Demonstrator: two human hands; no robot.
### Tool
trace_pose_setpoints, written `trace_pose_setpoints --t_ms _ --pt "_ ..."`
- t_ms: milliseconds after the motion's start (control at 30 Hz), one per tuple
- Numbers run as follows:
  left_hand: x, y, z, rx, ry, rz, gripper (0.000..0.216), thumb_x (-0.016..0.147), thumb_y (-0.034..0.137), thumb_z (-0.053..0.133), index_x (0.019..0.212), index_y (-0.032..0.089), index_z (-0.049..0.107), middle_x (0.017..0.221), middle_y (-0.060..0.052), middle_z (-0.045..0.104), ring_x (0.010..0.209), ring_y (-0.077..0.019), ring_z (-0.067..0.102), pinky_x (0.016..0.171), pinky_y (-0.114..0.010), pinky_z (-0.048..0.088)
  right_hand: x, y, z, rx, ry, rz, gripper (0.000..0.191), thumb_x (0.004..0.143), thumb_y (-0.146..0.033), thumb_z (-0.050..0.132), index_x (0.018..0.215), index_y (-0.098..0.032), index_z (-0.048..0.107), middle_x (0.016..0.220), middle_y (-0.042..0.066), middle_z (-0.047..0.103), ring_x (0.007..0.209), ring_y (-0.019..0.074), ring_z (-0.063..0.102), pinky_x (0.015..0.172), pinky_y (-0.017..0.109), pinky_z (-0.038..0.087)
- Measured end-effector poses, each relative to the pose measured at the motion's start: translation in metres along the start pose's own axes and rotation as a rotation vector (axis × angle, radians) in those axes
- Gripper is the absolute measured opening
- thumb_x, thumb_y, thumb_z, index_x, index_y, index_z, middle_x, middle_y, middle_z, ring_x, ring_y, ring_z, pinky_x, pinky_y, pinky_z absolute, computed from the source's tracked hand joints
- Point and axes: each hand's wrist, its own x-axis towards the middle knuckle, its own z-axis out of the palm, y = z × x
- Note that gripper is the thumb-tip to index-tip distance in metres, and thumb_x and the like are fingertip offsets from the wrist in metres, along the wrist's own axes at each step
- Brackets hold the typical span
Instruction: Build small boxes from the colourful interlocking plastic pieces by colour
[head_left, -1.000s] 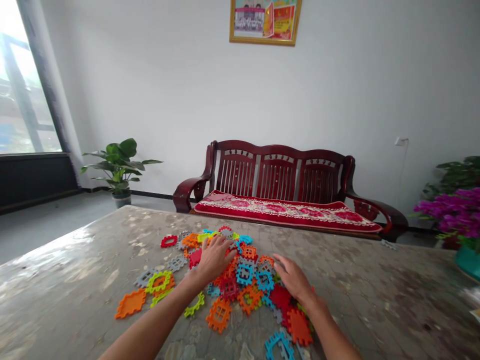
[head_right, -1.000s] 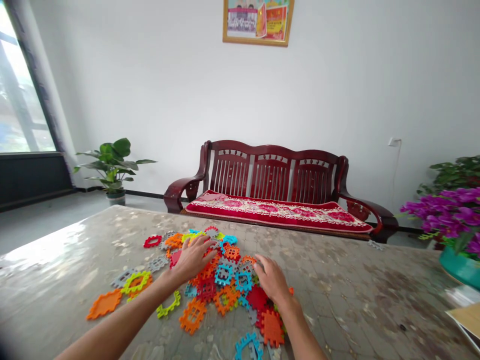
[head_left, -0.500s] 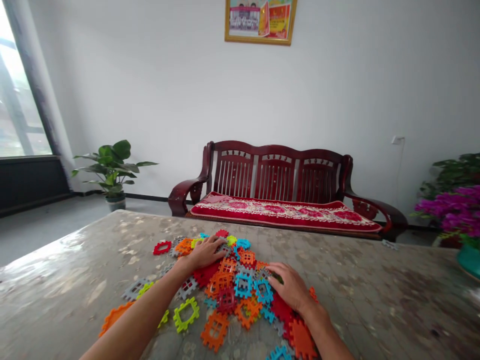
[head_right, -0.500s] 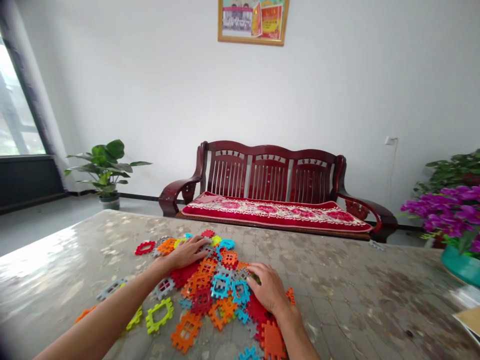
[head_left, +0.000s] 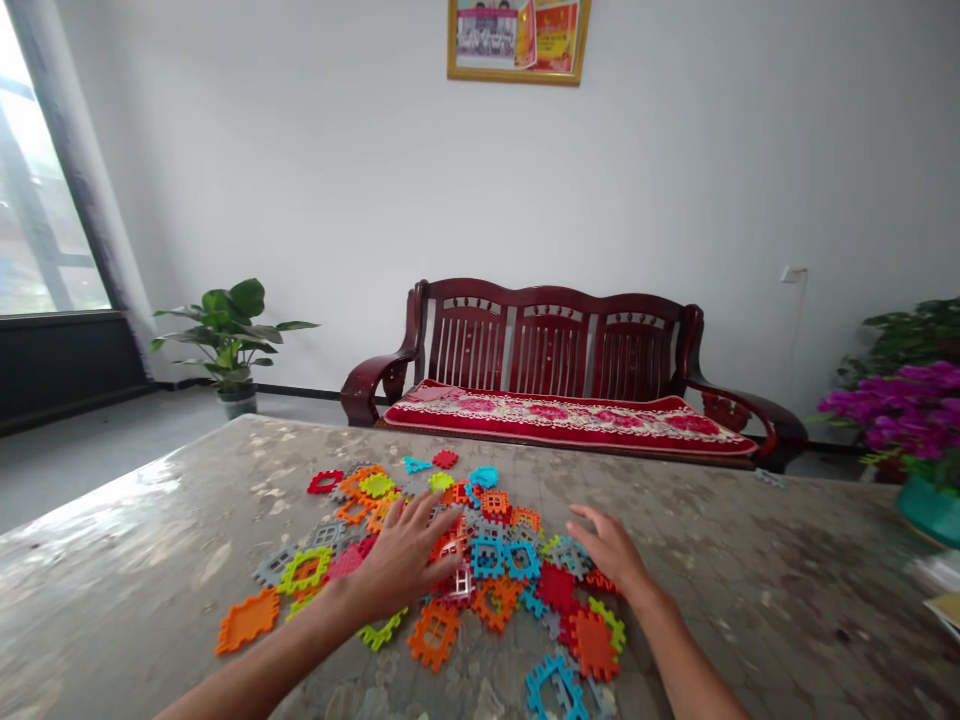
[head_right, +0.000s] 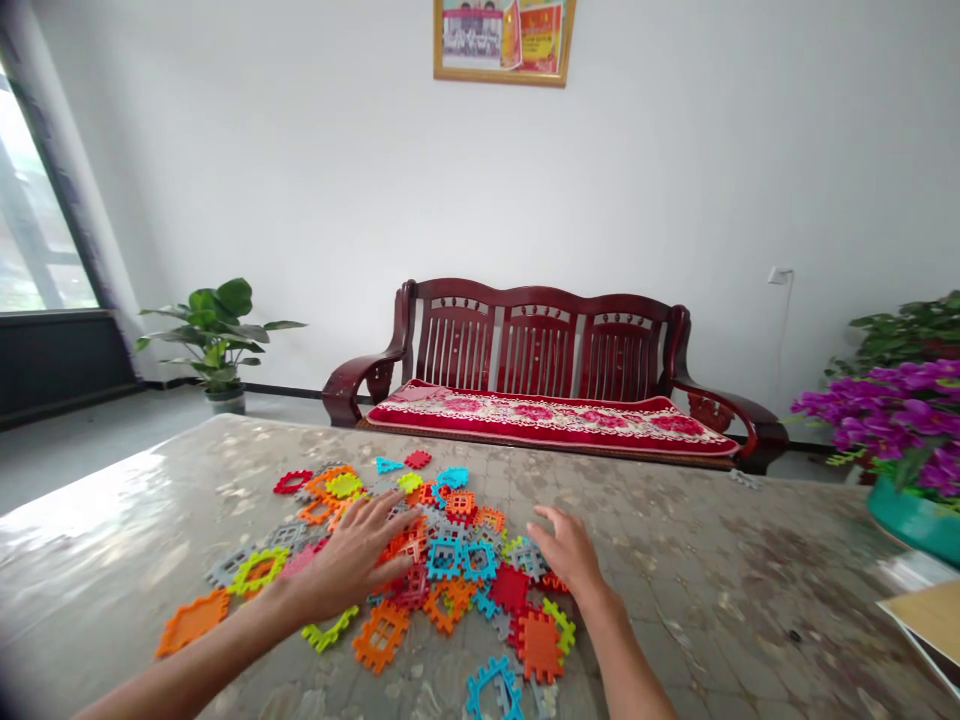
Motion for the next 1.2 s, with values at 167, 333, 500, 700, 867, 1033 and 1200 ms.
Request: trace_pose_setpoints --t_ms 167,333,500,700,867,1033,1200 --pt "-0.022 0.042 0.023 -0.066 -0.130 0.268 0.090 0.070 0.050 0.072 0.148 0.043 0.029 0.161 -0.007 0.020 0.145 -0.0372 0.019 0.115 -0.062 0.017 -0.017 -0.004 -0.001 0.005 -0.195 -0.077 0.062 0.067 -0.038 0.065 0.127 -0.023 0.061 0.132 0.008 0.061 0.126 0.0290 0.050 0.108 0.044 0.035" --pt "-0.002 0.061 0.048 -0.055 -0.056 0.194 0.065 0.081 0.036 0.064 0.142 0.043 0.041 0.158 -0.005 0.029 0.144 -0.0346 0.023 0.114 -0.062 0.021 -0.024 -0.009 0.005 0.039 -0.147 -0.152 0.056 0.065 -0.028 0.062 0.120 -0.021 0.066 0.121 0.008 0.067 0.115 0.0265 0.058 0.103 0.041 0.041" --pt "0.030 0.077 0.055 -0.076 0.048 0.161 0.042 0.088 0.037 0.056 0.130 0.040 0.055 0.146 -0.003 0.047 0.138 -0.0305 0.035 0.113 -0.056 0.029 -0.014 0.002 0.016 0.248 0.111 0.018 0.041 0.071 -0.030 0.051 0.106 -0.020 0.071 0.100 0.007 0.074 0.091 0.0235 0.068 0.087 0.037 0.053" --pt "0.048 0.081 0.043 -0.281 0.104 0.082 0.035 0.089 0.025 0.053 0.121 0.033 0.065 0.138 -0.004 0.056 0.118 -0.0221 0.059 0.102 -0.037 0.047 -0.013 0.016 0.005 0.367 0.179 0.066 0.040 0.077 -0.040 0.051 0.105 -0.021 0.072 0.105 0.008 0.074 0.096 0.0262 0.068 0.087 0.038 0.054" --pt "0.038 0.059 0.019 -0.379 0.279 -0.088 0.030 0.091 0.026 0.048 0.111 0.026 0.070 0.122 -0.005 0.067 0.112 -0.0203 0.062 0.099 -0.034 0.049 -0.020 0.016 0.009 0.315 0.085 0.006 0.050 0.074 -0.048 0.061 0.118 -0.023 0.067 0.126 0.008 0.065 0.118 0.0277 0.058 0.105 0.044 0.043" --pt "-0.007 0.065 0.026 -0.200 0.252 0.055 0.039 0.085 0.037 0.059 0.124 0.032 0.062 0.130 -0.006 0.062 0.119 -0.0264 0.057 0.103 -0.047 0.045 -0.027 -0.006 0.029 0.491 0.039 0.013 0.054 0.076 -0.055 0.059 0.118 -0.021 0.066 0.126 0.010 0.065 0.119 0.0276 0.057 0.107 0.044 0.040" --pt "-0.039 0.098 0.082 0.034 0.296 0.545 0.049 0.087 0.033 0.059 0.133 0.048 0.047 0.141 0.002 0.053 0.129 -0.0251 0.047 0.109 -0.050 0.037 -0.029 -0.025 0.027 0.613 0.123 0.097 0.057 0.077 -0.065 0.055 0.111 -0.022 0.070 0.122 0.009 0.068 0.120 0.0291 0.057 0.108 0.045 0.039"
